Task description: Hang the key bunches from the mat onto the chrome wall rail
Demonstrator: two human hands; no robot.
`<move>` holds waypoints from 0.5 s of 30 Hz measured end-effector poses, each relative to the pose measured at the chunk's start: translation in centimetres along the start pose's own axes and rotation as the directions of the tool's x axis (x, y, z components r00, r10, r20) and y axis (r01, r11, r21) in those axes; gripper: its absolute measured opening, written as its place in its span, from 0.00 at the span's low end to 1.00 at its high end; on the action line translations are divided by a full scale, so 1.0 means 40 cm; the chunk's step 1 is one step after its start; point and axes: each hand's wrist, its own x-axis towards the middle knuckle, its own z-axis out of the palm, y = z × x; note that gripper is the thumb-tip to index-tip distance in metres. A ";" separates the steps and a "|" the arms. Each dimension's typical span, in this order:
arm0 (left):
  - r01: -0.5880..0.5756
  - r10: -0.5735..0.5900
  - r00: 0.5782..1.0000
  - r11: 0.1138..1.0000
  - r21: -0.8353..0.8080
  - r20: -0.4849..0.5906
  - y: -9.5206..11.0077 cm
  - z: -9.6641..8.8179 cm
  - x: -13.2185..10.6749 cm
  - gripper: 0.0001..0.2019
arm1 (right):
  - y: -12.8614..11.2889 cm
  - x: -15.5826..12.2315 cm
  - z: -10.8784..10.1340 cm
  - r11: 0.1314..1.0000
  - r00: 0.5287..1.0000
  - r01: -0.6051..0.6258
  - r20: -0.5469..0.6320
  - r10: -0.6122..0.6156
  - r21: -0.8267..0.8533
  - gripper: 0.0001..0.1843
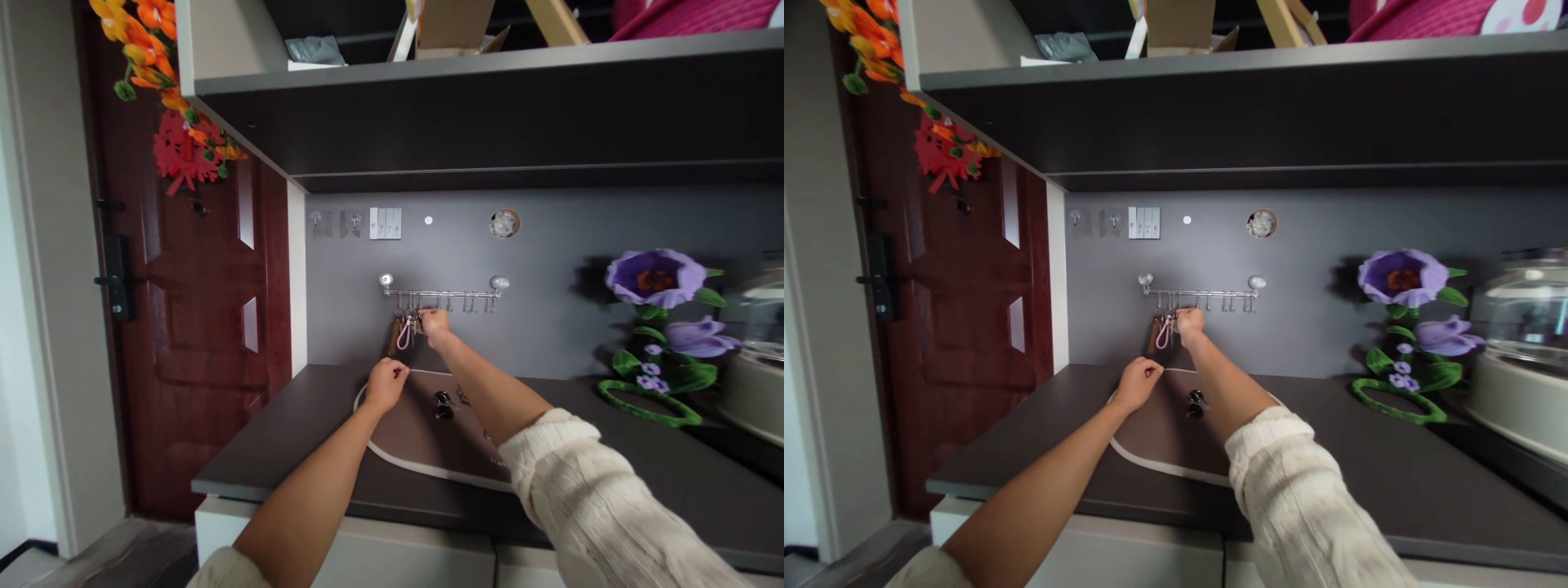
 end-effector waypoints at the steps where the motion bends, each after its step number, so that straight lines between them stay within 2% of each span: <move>1: -0.002 0.002 1.000 1.000 0.001 -0.004 0.001 -0.001 0.000 0.10 | 0.000 -0.003 -0.001 0.999 0.999 -0.045 -0.016 0.045 0.012 0.07; 4: -0.004 0.004 1.000 1.000 0.001 -0.013 0.001 -0.002 -0.001 0.10 | 0.001 -0.014 -0.007 0.991 0.990 -0.129 -0.046 0.131 0.031 0.06; 8: -0.002 0.002 1.000 1.000 0.005 -0.004 -0.001 -0.001 -0.002 0.10 | -0.001 -0.029 -0.014 0.988 0.988 -0.148 -0.039 0.150 0.038 0.03; 13: -0.010 0.010 1.000 1.000 0.004 -0.008 -0.005 0.000 -0.002 0.10 | 0.005 -0.036 -0.019 0.993 0.993 -0.113 -0.013 0.113 0.022 0.04; 15: -0.012 0.012 1.000 1.000 0.009 -0.007 -0.007 -0.001 -0.003 0.10 | 0.012 -0.035 -0.024 0.999 0.999 -0.048 0.021 0.048 -0.006 0.05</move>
